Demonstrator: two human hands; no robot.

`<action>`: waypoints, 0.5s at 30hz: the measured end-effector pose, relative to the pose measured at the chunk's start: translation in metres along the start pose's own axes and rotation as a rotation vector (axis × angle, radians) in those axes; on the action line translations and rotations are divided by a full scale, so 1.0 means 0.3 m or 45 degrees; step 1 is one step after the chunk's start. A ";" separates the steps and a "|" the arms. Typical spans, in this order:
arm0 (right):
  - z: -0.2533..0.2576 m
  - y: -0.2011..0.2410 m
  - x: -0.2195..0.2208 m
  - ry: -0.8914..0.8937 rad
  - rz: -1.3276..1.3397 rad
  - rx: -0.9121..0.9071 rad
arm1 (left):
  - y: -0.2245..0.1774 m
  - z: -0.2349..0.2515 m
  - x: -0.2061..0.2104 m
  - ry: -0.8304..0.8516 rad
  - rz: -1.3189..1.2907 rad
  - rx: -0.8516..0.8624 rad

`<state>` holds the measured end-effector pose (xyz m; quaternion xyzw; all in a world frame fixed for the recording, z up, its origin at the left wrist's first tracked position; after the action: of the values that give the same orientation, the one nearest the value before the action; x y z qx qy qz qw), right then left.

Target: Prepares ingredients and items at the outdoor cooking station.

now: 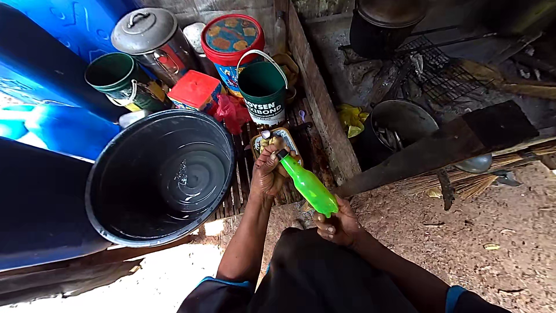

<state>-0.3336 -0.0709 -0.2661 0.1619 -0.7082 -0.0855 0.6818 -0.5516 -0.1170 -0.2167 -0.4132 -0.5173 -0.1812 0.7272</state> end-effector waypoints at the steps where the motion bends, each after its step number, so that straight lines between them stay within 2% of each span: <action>1: 0.009 0.002 0.001 0.040 0.058 0.005 | -0.001 0.012 0.008 0.036 -0.034 -0.006; 5: 0.061 0.015 0.021 0.147 0.136 -0.032 | -0.016 0.072 0.020 0.217 -0.067 -0.011; 7: 0.096 0.040 0.026 -0.001 0.019 -0.162 | -0.044 0.112 0.008 0.151 0.094 0.008; 11: 0.189 0.135 0.018 -0.657 -0.332 -0.411 | -0.195 0.246 -0.061 -0.369 1.211 0.024; 13: 0.261 0.191 0.005 -1.032 -0.433 -0.384 | -0.293 0.315 -0.088 -0.475 1.812 0.010; 15: 0.332 0.242 -0.043 -1.174 -0.421 -0.431 | -0.371 0.384 -0.097 -0.481 2.425 -0.082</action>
<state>-0.4404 -0.0086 -0.2589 0.1048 -0.8762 -0.3680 0.2931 -0.7096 -0.0969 -0.1827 -0.7009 -0.0691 0.5386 0.4624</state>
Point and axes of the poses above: each hand's wrist, its own z-axis towards the middle knuckle, its own x-axis out of the palm, y = z × x, the point moved 5 cm from there along z, towards the middle knuckle, and after that the axes turned 7 degrees about -z, right-handed, at the moved point
